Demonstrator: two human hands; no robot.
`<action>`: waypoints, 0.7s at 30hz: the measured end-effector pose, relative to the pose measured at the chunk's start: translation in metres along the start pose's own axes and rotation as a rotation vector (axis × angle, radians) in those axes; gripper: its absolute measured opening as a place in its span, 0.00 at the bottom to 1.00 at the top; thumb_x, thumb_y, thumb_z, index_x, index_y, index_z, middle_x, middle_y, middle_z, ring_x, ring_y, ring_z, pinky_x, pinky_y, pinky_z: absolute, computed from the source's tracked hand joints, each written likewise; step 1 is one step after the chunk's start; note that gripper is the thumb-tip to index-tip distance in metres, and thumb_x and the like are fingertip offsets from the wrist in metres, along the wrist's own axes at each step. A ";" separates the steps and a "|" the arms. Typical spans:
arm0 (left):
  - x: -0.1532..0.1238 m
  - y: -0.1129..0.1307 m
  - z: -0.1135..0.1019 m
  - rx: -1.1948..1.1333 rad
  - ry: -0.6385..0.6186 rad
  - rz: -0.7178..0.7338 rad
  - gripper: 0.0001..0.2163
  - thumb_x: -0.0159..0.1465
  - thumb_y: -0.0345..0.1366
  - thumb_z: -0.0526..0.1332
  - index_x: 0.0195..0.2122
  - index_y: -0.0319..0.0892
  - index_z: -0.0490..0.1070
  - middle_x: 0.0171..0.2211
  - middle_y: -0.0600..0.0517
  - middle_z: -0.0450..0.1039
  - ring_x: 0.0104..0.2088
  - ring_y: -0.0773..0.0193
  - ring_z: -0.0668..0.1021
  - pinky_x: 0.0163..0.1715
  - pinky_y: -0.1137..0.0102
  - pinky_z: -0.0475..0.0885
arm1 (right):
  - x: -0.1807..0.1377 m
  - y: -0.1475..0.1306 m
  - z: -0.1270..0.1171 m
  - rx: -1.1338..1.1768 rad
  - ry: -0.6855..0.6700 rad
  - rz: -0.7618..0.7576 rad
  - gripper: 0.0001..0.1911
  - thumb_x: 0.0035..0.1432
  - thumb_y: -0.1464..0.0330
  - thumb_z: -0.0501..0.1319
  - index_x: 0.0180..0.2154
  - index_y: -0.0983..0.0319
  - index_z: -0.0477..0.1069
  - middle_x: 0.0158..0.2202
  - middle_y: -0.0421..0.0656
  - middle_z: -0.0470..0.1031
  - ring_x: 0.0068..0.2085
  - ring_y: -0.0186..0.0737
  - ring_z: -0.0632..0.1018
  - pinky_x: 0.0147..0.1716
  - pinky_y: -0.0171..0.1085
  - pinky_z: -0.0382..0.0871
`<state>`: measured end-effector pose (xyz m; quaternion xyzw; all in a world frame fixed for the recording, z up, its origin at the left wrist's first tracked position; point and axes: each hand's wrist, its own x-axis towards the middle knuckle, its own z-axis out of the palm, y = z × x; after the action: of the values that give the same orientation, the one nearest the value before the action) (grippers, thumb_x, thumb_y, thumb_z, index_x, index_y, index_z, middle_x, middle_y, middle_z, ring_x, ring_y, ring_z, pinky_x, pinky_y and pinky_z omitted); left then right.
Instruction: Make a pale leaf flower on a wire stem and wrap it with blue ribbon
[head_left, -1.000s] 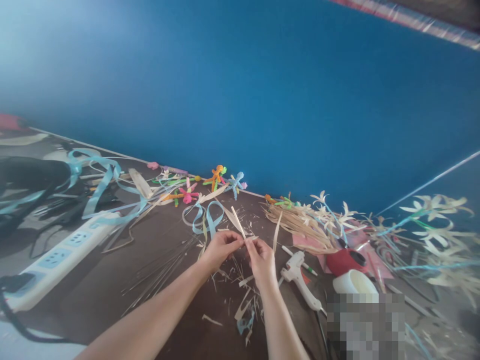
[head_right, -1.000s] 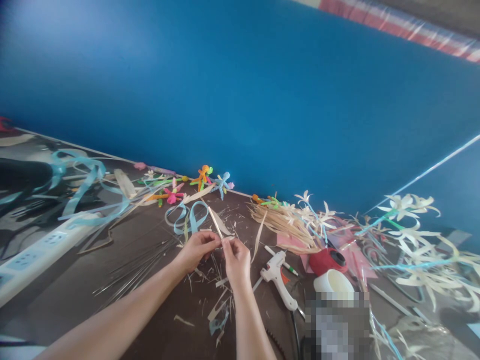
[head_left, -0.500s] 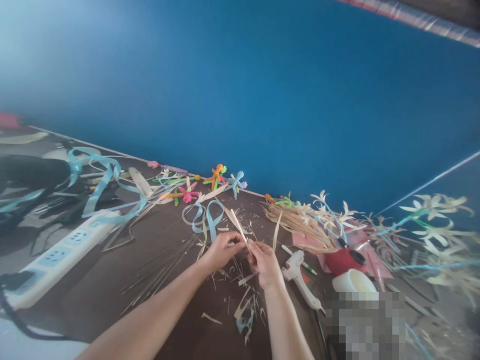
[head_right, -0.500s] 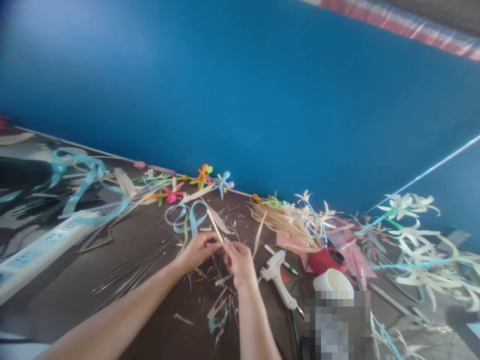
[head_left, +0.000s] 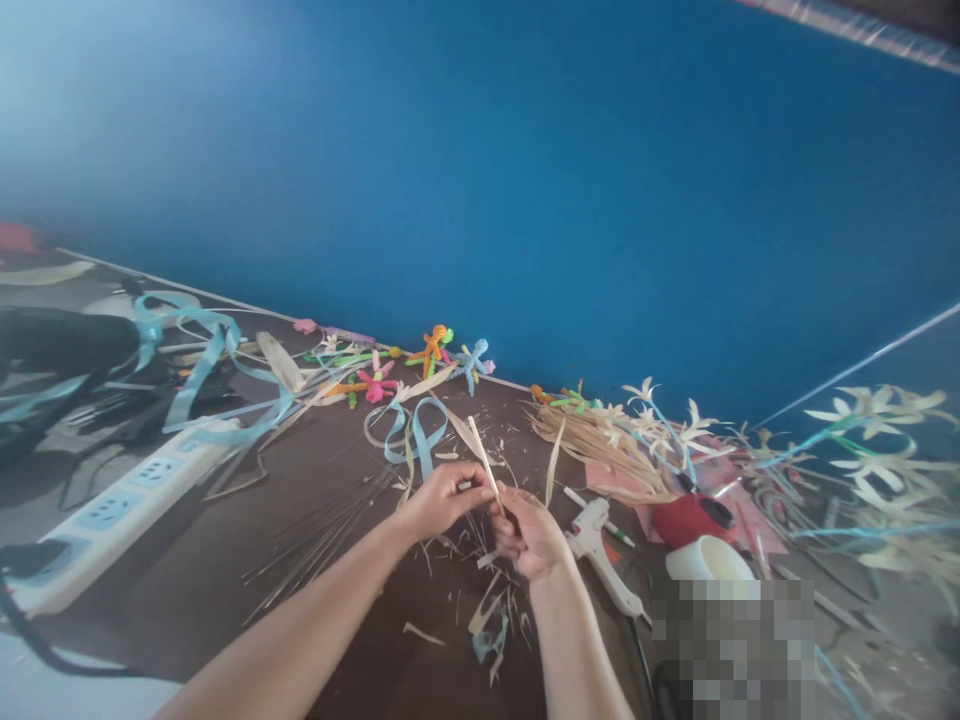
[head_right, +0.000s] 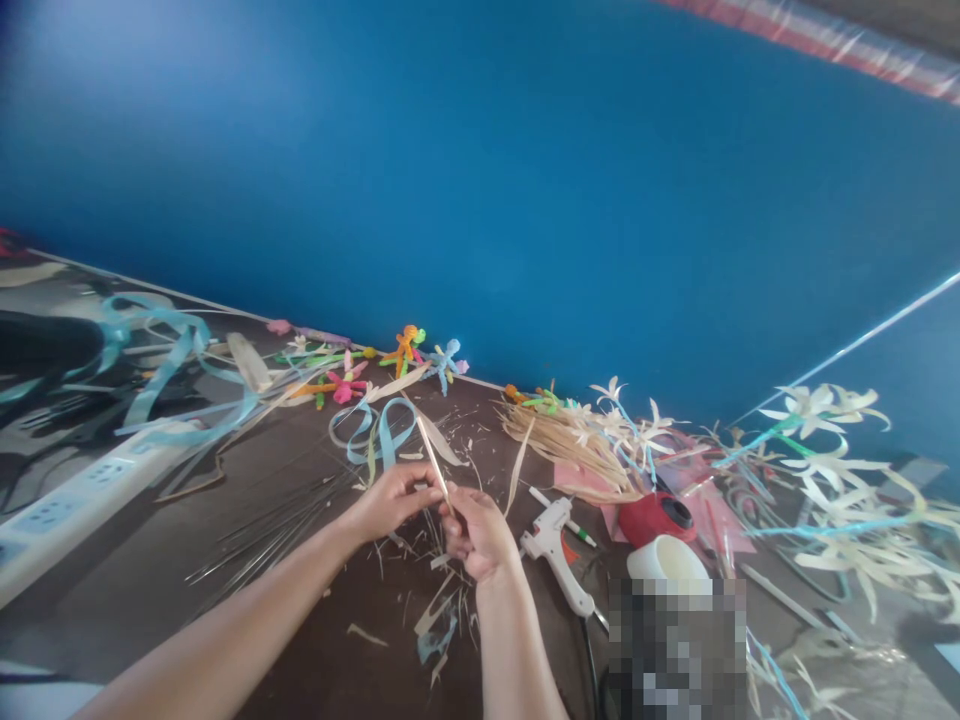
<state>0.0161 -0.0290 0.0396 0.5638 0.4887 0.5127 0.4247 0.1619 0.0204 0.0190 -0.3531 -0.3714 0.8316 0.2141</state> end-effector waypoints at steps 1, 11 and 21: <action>0.000 0.000 0.000 -0.004 0.005 -0.009 0.08 0.56 0.39 0.58 0.26 0.40 0.71 0.24 0.52 0.71 0.27 0.65 0.69 0.28 0.73 0.62 | 0.000 0.000 0.000 -0.015 0.005 -0.002 0.20 0.45 0.53 0.63 0.20 0.63 0.63 0.09 0.29 0.57 0.09 0.21 0.49 0.07 0.26 0.40; 0.004 -0.011 0.001 0.018 0.096 -0.047 0.07 0.56 0.37 0.58 0.26 0.39 0.71 0.25 0.52 0.72 0.27 0.66 0.71 0.30 0.73 0.63 | -0.002 -0.001 0.003 -0.222 0.135 -0.326 0.18 0.51 0.56 0.59 0.25 0.65 0.67 0.13 0.33 0.62 0.12 0.22 0.54 0.10 0.26 0.41; 0.002 -0.009 0.003 0.081 0.075 -0.020 0.07 0.56 0.37 0.58 0.26 0.40 0.72 0.24 0.52 0.72 0.28 0.64 0.72 0.30 0.74 0.64 | 0.002 0.002 0.004 -0.268 0.225 -0.341 0.19 0.47 0.56 0.61 0.19 0.64 0.64 0.10 0.32 0.59 0.11 0.23 0.54 0.10 0.27 0.40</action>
<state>0.0176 -0.0253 0.0309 0.5560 0.5303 0.5091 0.3878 0.1575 0.0187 0.0187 -0.4009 -0.5065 0.6822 0.3425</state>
